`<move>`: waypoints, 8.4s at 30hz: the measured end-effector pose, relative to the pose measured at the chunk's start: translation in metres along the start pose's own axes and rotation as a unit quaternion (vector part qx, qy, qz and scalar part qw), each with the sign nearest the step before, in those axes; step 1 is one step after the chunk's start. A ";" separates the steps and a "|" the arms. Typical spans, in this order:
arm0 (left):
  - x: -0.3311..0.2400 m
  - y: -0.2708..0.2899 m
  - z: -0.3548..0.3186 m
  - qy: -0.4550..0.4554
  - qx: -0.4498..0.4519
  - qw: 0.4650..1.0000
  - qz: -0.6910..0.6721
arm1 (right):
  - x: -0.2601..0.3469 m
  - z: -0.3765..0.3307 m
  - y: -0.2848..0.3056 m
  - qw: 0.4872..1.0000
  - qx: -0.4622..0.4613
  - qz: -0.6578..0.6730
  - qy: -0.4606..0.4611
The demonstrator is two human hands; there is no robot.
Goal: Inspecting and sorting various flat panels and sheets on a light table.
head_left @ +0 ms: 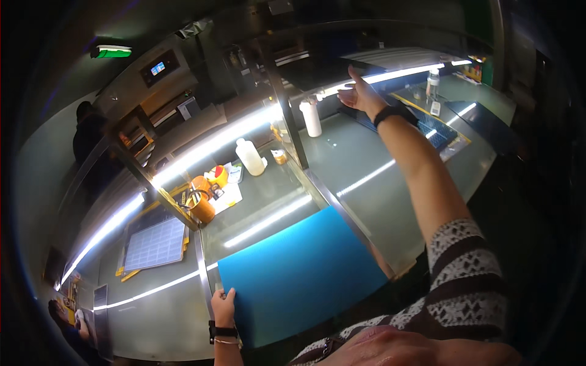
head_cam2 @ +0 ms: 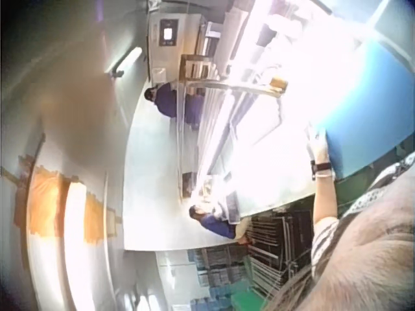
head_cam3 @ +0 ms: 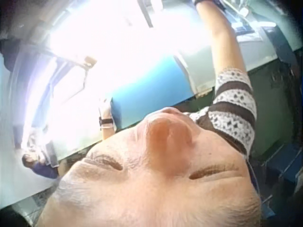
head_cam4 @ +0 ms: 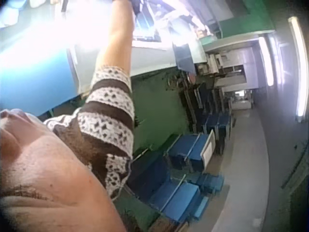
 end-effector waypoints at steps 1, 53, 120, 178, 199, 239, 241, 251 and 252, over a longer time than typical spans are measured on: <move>0.004 0.000 -0.001 -0.003 -0.013 1.000 0.000 | -0.001 0.022 -0.016 0.998 -0.005 0.062 0.033; -0.099 -0.203 -0.144 -0.418 0.212 0.829 0.305 | -0.157 -0.326 0.280 0.934 -0.295 0.053 0.194; -0.167 -0.401 -0.083 -0.518 0.225 0.757 0.329 | -0.042 -0.316 0.113 0.424 -0.071 -0.577 0.694; -0.011 -0.054 -0.140 -0.142 -0.185 0.970 0.070 | -0.281 -0.356 0.098 0.814 -0.093 -0.542 0.188; 0.000 -0.054 -0.161 -0.205 0.034 0.925 0.317 | -0.251 -0.339 0.087 0.566 0.016 -0.762 0.313; 0.010 -0.096 0.075 -0.180 0.009 0.864 0.470 | -0.254 -0.379 0.124 0.633 0.172 -0.713 0.247; 0.010 -0.087 0.064 -0.193 -0.013 0.852 0.486 | -0.254 -0.380 0.129 0.631 0.201 -0.706 0.252; -0.040 -0.108 -0.137 -0.433 0.085 0.806 0.395 | -0.254 -0.333 0.124 0.649 0.201 -0.600 0.422; -0.039 -0.102 -0.134 -0.462 0.032 0.791 0.401 | -0.245 -0.336 0.115 0.636 0.193 -0.592 0.455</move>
Point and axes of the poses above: each hand's wrist, its own z-axis towards the middle knuckle, its own y-axis out of the back of the hand, x = y × z, the point moved 1 cm from there along z, towards the middle knuckle, and after that the axes turned 11 degrees about -y, right-handed, at the moved point
